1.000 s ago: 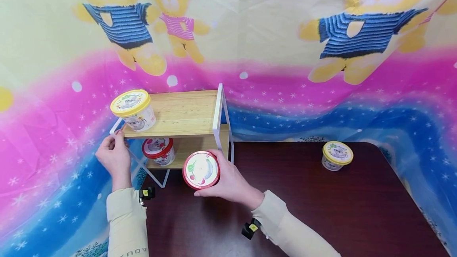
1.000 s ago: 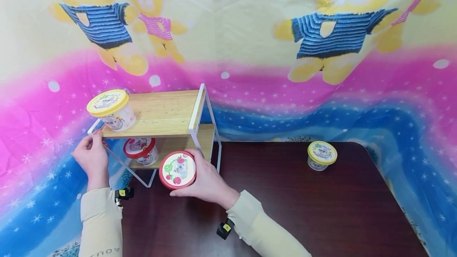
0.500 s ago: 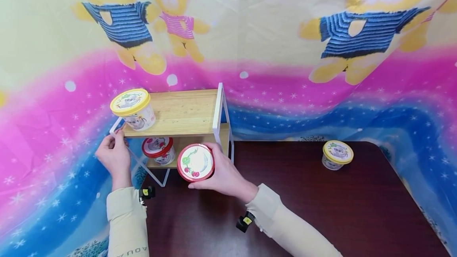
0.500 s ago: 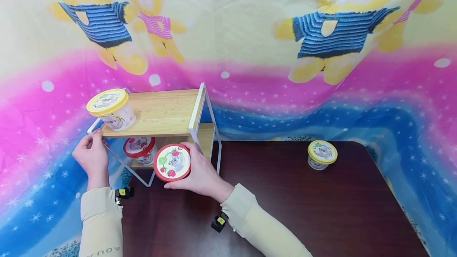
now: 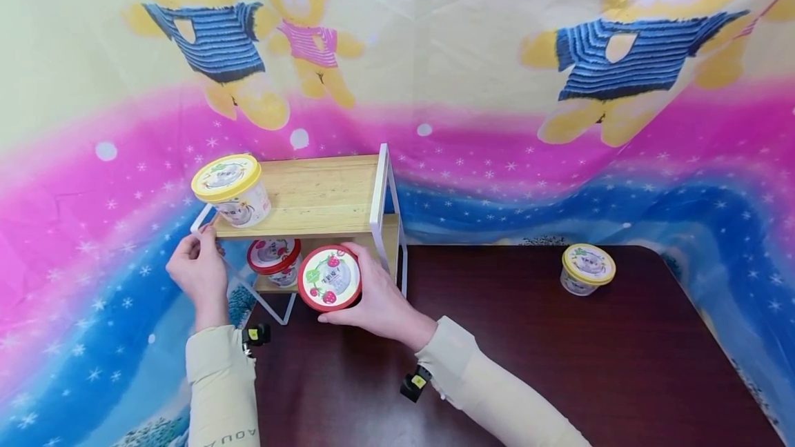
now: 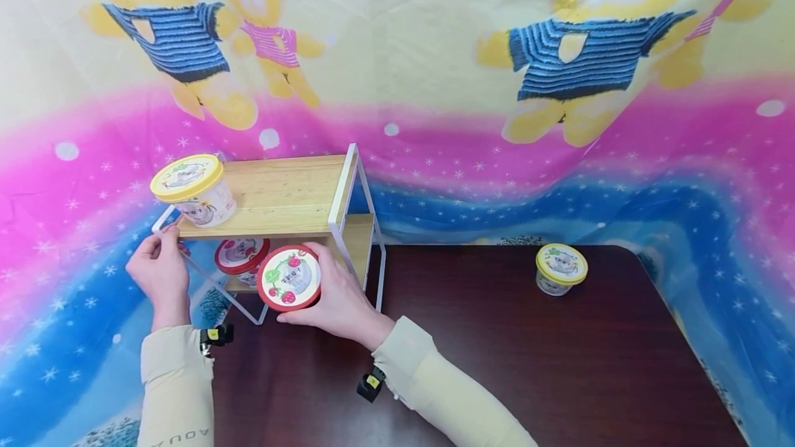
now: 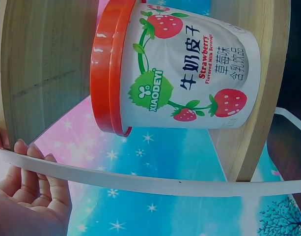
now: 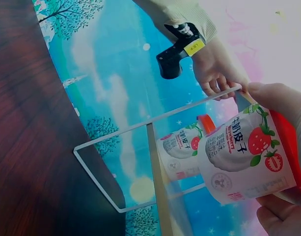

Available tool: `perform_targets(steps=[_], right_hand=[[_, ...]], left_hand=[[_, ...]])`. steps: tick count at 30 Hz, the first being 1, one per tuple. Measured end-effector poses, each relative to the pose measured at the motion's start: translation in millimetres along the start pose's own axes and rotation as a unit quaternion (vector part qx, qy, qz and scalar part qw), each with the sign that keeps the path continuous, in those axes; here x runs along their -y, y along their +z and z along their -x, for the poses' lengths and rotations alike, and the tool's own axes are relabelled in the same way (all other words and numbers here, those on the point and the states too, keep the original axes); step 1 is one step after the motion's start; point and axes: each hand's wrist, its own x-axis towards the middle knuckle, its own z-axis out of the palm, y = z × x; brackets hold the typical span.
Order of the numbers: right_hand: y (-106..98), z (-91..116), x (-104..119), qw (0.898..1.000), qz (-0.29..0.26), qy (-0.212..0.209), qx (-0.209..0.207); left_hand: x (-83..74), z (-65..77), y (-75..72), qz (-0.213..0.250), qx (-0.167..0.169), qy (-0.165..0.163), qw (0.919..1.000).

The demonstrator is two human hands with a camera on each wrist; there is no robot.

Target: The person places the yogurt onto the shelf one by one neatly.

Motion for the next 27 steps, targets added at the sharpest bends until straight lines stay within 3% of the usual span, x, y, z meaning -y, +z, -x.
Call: perform_targets(steps=[18,27], right_hand=[[12,-18,-1,1.000,-0.016,-0.009,-0.023],[17,-28,0,0.998,-0.015,0.059,-0.031]], left_hand=[[2.6,-2.1,-0.6,0.006,0.000,0.007,1.0000],[1.2,-2.5,1.3,0.012,0.001,-0.001,0.9999]])
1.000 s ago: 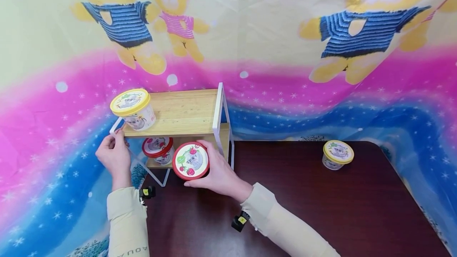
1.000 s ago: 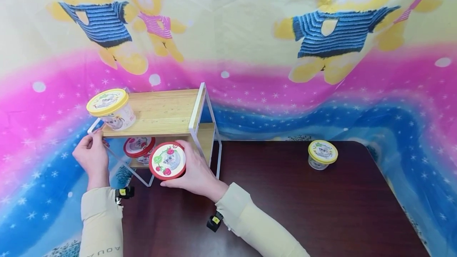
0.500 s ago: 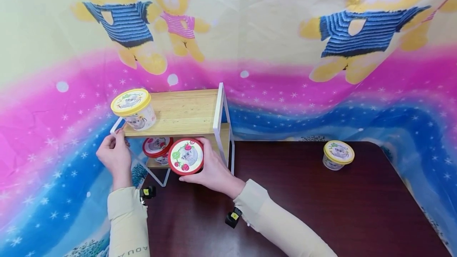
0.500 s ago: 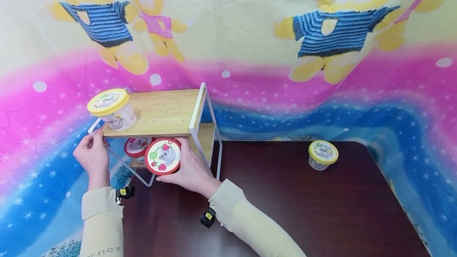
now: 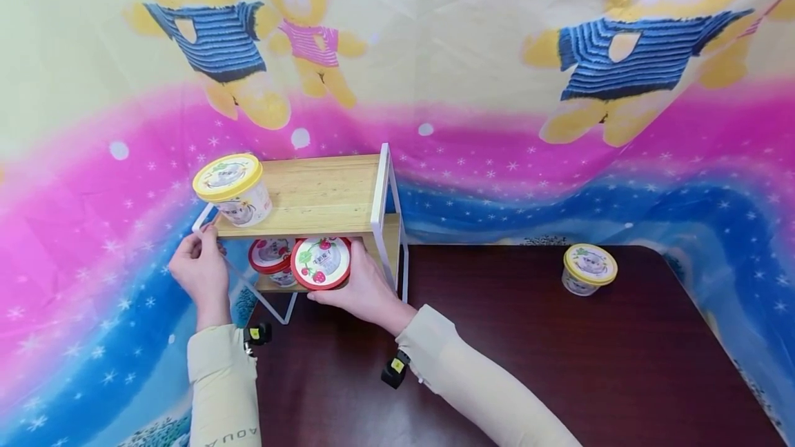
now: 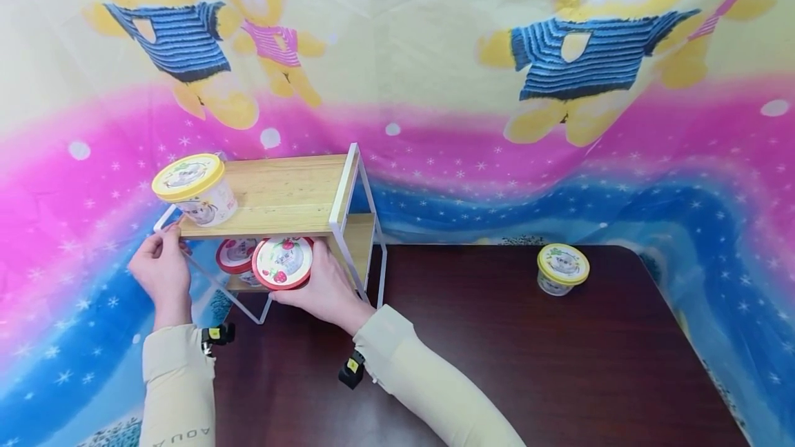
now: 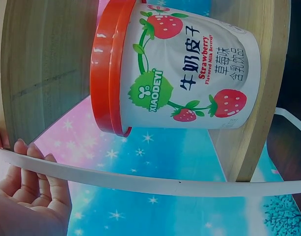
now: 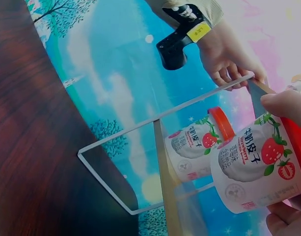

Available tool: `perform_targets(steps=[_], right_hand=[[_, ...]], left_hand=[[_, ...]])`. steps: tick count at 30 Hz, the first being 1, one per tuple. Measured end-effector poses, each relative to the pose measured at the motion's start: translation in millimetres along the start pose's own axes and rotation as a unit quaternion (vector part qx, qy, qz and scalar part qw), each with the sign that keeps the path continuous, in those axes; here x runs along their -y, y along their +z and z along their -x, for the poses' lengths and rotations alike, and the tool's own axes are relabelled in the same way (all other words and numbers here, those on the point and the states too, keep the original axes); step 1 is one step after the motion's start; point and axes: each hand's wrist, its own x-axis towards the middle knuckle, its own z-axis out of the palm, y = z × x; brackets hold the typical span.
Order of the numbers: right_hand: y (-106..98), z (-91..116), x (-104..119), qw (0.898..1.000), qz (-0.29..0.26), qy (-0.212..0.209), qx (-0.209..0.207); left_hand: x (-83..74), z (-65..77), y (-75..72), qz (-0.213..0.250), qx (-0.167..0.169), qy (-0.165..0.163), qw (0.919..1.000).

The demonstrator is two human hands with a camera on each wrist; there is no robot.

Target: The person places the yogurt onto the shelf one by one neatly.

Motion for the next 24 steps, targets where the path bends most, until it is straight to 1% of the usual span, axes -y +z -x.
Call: perform_targets(steps=[2,4,6,9,11,17,24], right_hand=[[1,-1,0,1.000,0.006,0.012,-0.005],[1,-1,0,1.000,0.008,0.021,-0.009],[2,-2,-1,1.000,0.003,0.023,-0.013],[3,-4,-3,1.000,-0.010,0.022,-0.015],[4,-6,-4,0.999,-0.028,0.023,-0.015],[4,-9,-9,0.997,-0.075,0.032,-0.017],[5,-10,-13,0.995,-0.080,0.046,-0.028]], left_hand=[[-0.3,0.4,0.1,0.001,0.000,-0.002,1.0000],[-0.5,0.8,0.3,-0.007,0.001,0.003,1.0000],[-0.9,1.3,0.2,-0.006,0.000,0.003,1.0000],[-1.4,1.4,0.4,-0.010,0.000,0.004,0.9999],[-1.7,0.9,0.4,-0.002,0.001,-0.001,1.0000],[-0.6,-0.5,1.0,0.005,0.003,-0.005,1.0000],[0.4,-0.9,0.3,0.005,0.001,-0.004,1.0000]])
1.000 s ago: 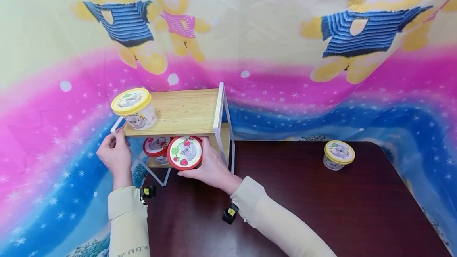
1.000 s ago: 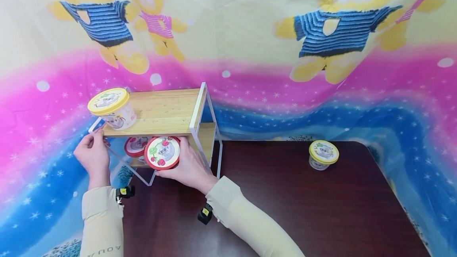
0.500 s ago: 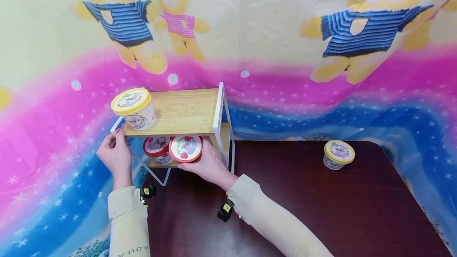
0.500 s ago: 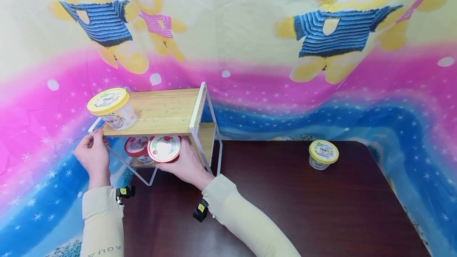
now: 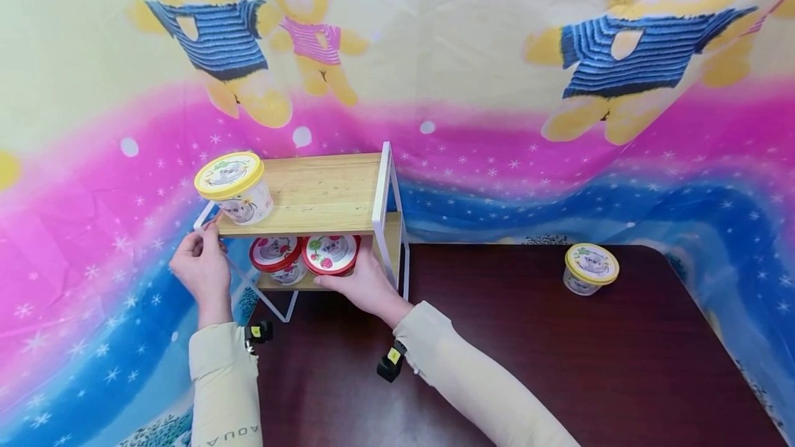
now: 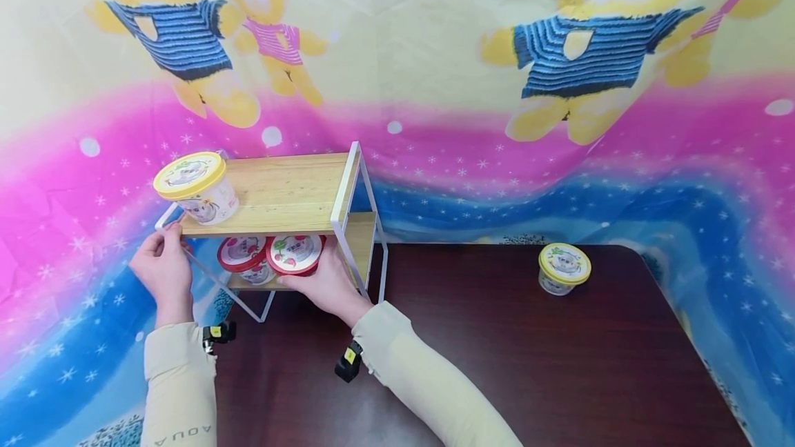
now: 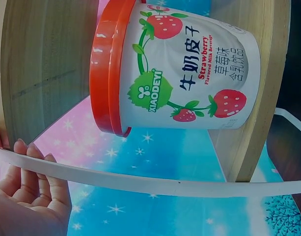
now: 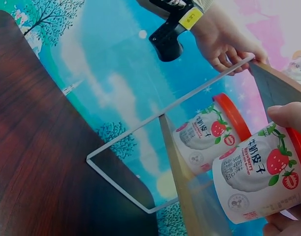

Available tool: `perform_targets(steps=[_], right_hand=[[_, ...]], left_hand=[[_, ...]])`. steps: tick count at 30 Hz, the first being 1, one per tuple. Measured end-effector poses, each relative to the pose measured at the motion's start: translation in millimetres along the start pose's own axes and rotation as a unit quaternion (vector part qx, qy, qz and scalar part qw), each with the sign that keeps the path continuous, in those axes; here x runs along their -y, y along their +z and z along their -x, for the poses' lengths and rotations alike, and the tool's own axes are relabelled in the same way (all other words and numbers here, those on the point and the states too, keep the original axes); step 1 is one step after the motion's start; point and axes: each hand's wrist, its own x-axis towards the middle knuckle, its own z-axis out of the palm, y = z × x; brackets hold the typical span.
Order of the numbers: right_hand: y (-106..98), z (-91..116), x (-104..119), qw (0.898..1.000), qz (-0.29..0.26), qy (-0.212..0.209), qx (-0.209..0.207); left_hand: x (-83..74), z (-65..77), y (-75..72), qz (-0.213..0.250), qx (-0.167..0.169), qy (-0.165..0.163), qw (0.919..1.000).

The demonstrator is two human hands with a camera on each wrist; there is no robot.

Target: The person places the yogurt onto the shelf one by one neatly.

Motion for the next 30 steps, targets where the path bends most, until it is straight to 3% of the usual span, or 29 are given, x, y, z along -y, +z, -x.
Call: perform_targets(steps=[15,30], right_hand=[[3,-5,-6,0.999,0.004,-0.008,-0.037],[4,-5,-17,0.999,0.040,0.005,-0.023]], left_hand=[[3.8,-4.0,-0.4,0.001,0.003,0.008,1.0000],[3.1,-2.8,-0.5,-0.009,0.003,0.002,0.9999]])
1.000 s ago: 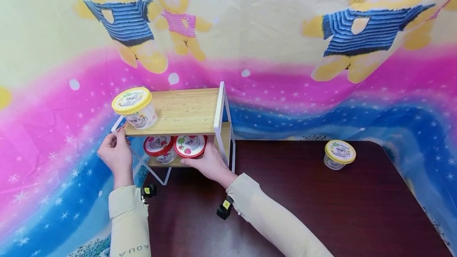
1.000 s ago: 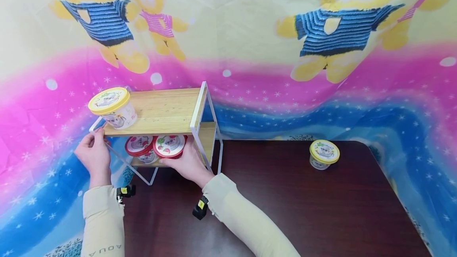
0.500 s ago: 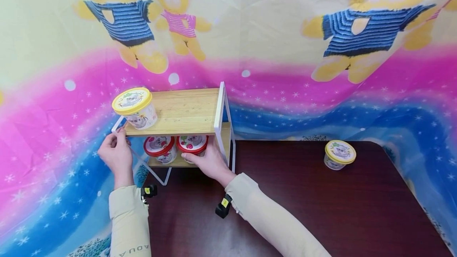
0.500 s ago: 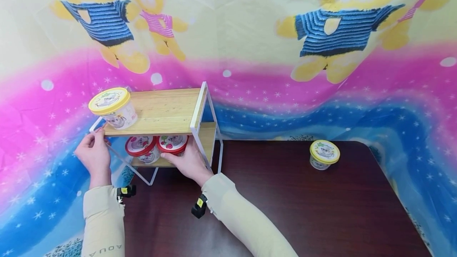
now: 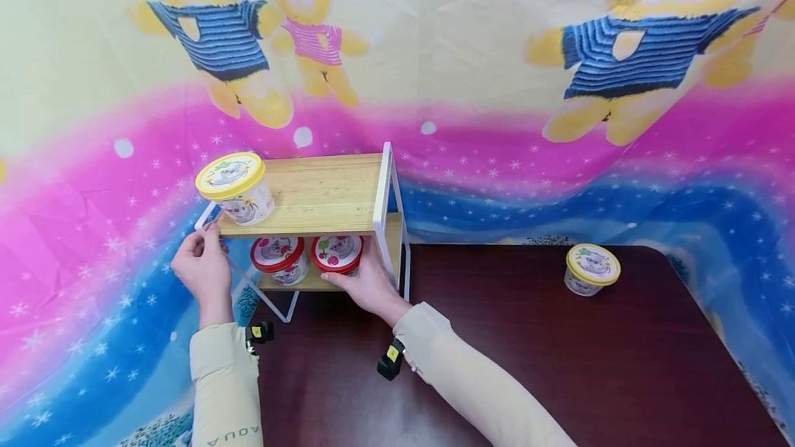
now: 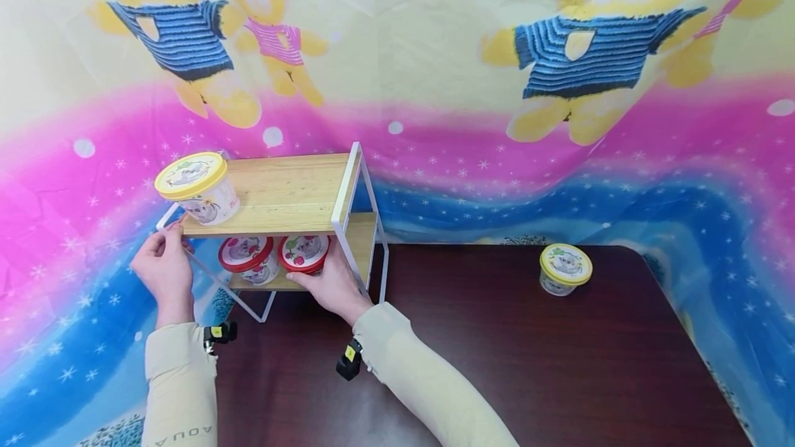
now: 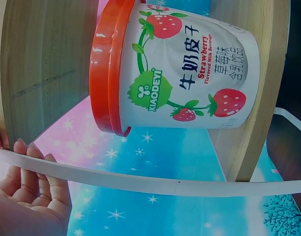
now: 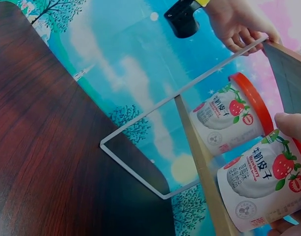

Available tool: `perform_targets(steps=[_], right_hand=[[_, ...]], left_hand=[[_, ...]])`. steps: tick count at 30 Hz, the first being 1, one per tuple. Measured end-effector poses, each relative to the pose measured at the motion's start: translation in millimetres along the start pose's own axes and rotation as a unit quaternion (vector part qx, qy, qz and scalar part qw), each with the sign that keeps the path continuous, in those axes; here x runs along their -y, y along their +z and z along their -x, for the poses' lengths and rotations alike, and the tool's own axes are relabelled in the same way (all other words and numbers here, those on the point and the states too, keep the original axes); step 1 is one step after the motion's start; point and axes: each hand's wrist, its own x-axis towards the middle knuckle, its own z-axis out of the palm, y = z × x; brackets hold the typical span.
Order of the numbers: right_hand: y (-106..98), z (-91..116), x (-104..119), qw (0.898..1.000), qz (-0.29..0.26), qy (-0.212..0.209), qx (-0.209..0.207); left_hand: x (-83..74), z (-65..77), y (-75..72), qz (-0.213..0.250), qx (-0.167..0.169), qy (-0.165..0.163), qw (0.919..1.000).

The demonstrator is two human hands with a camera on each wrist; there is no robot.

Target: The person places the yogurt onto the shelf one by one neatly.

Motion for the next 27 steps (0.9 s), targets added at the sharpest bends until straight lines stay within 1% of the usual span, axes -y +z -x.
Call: perform_targets(steps=[6,12,17,20,24,27], right_hand=[[1,1,-1,1.000,0.013,0.000,0.006],[2,0,-4,1.000,0.014,-0.004,0.005],[4,-1,-11,1.000,0.008,-0.026,-0.002],[5,0,-16,0.999,0.019,-0.035,-0.005],[6,3,-20,0.999,0.043,-0.028,-0.003],[7,3,-21,0.999,0.046,-0.026,-0.006]], left_hand=[[-1.9,1.3,-0.5,0.003,0.000,0.001,1.0000],[-2.7,2.4,-0.1,-0.004,0.000,-0.003,1.0000],[-1.7,2.1,-0.5,-0.009,-0.001,-0.004,1.0000],[-1.7,1.9,-0.5,-0.006,-0.001,-0.003,1.0000],[-1.8,1.7,-0.4,-0.002,0.001,-0.002,1.0000],[-1.8,1.5,-0.5,0.000,0.002,-0.004,1.0000]])
